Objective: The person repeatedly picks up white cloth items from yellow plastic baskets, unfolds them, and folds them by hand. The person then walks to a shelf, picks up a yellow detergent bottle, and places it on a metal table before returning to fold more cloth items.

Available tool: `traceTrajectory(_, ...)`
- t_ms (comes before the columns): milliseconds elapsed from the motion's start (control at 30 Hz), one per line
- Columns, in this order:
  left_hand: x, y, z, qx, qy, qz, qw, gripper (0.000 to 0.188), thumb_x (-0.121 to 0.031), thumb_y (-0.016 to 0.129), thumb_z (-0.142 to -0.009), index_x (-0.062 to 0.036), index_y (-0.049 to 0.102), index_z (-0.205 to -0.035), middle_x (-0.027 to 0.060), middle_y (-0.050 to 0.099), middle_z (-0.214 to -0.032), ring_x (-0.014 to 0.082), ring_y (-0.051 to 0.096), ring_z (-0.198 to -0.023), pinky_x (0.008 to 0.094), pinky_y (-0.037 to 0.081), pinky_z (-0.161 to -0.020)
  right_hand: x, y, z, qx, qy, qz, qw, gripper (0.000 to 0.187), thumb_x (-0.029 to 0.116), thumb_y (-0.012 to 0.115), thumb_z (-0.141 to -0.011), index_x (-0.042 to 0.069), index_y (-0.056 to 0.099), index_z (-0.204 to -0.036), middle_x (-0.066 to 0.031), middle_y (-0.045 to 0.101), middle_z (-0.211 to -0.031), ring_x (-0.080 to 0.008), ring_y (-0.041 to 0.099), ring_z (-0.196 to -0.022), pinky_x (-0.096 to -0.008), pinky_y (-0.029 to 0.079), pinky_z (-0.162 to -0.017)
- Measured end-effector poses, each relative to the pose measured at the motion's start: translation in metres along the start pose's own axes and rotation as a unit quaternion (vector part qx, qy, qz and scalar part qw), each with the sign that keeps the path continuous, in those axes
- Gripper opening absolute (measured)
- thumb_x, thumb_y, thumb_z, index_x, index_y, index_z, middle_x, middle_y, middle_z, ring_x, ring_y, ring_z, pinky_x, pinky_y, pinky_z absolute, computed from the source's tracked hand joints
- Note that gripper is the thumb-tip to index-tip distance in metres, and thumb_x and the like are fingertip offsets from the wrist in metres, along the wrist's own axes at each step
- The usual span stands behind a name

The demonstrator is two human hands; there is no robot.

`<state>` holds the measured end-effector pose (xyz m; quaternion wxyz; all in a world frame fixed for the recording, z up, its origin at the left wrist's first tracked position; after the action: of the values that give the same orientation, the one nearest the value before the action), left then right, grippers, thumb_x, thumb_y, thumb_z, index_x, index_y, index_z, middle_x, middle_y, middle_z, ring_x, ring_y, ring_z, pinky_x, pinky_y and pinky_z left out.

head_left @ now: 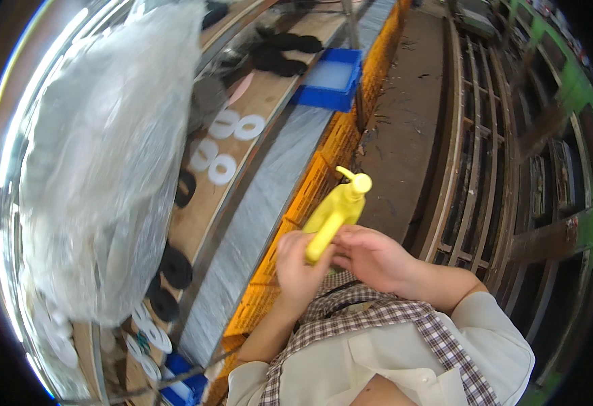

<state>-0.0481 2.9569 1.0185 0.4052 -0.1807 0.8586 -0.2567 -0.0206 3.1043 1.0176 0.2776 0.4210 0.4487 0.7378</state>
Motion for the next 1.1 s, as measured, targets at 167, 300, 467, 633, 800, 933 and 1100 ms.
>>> traceTrajectory(167,0.027,0.081,-0.075,0.185,0.117,0.069,0.973,0.033,-0.017,0.073,-0.073,-0.0010,0.064,-0.100,0.0130,0.062,-0.095,0.0305,0.056,-0.094,0.0390,0.044,-0.084,0.067,-0.066,-0.019,-0.160,-0.092,-0.041,0.982,0.023,0.015,0.055,-0.087,0.007,0.057,-0.108,-0.0032,0.062,-0.104,-0.0139,0.055,-0.098,-0.0307,0.041,-0.086)
traceTrajectory(300,0.079,0.123,-0.135,0.210,0.091,0.130,0.965,0.027,-0.014,0.071,-0.076,-0.0034,0.065,-0.100,0.0134,0.062,-0.101,0.0307,0.056,-0.100,0.0386,0.044,-0.087,0.137,-0.111,-0.027,-0.277,-0.200,-0.020,0.940,0.024,0.013,0.054,-0.087,0.004,0.056,-0.109,-0.0037,0.063,-0.101,-0.0137,0.057,-0.090,-0.0292,0.044,-0.079)
traceTrajectory(467,0.145,0.185,-0.204,0.359,-0.158,0.163,0.905,0.024,-0.014,0.065,-0.080,-0.0007,0.063,-0.100,0.0138,0.065,-0.096,0.0302,0.060,-0.092,0.0369,0.048,-0.081,0.222,-0.149,-0.009,-0.423,-0.322,0.065,0.844,0.025,0.015,0.057,-0.087,0.001,0.056,-0.108,-0.0036,0.064,-0.097,-0.0121,0.058,-0.087,-0.0279,0.046,-0.080)
traceTrajectory(633,0.162,0.298,-0.283,0.590,0.125,0.070,0.795,0.039,-0.028,0.060,-0.085,-0.0010,0.058,-0.113,0.0174,0.064,-0.104,0.0333,0.060,-0.096,0.0405,0.048,-0.083,0.301,-0.197,-0.002,-0.572,-0.391,0.194,0.694,0.026,0.015,0.067,-0.083,0.000,0.059,-0.102,-0.0016,0.063,-0.087,-0.0076,0.057,-0.079,-0.0230,0.044,-0.071)
traceTrajectory(800,0.153,0.434,-0.385,0.646,0.198,-0.067,0.734,0.047,-0.032,0.061,-0.085,-0.0015,0.054,-0.120,0.0190,0.062,-0.110,0.0350,0.058,-0.102,0.0418,0.047,-0.085,0.408,-0.272,-0.012,-0.703,-0.315,0.397,0.499,0.025,0.022,0.073,-0.069,0.000,0.064,-0.077,-0.0128,0.062,-0.070,-0.0226,0.062,-0.065,-0.0343,0.047,-0.061)
traceTrajectory(933,0.126,0.517,-0.488,0.613,0.164,-0.036,0.772,0.046,-0.029,0.062,-0.084,-0.0010,0.054,-0.119,0.0219,0.062,-0.108,0.0360,0.059,-0.101,0.0418,0.047,-0.086,0.520,-0.315,-0.033,-0.711,-0.246,0.465,0.467,0.029,0.027,0.073,-0.067,0.003,0.066,-0.080,-0.0156,0.064,-0.073,-0.0292,0.064,-0.068,-0.0380,0.049,-0.062)
traceTrajectory(1100,0.112,0.598,-0.602,0.623,0.142,-0.029,0.768,0.046,-0.029,0.060,-0.086,-0.0005,0.053,-0.121,0.0209,0.059,-0.115,0.0343,0.056,-0.108,0.0406,0.045,-0.091,0.661,-0.346,-0.049,-0.692,-0.271,0.435,0.509,0.022,0.017,0.072,-0.068,0.000,0.065,-0.080,-0.0148,0.064,-0.071,-0.0258,0.065,-0.066,-0.0349,0.049,-0.061)
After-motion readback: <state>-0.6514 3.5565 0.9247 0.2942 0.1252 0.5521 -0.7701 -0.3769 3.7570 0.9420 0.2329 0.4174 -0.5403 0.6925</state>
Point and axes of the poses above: each hand's wrist, its own z-axis away from the middle knuckle, its own y-axis out of the palm, x = y × z, the point moved 2 cm from there along -z, towards the middle knuckle
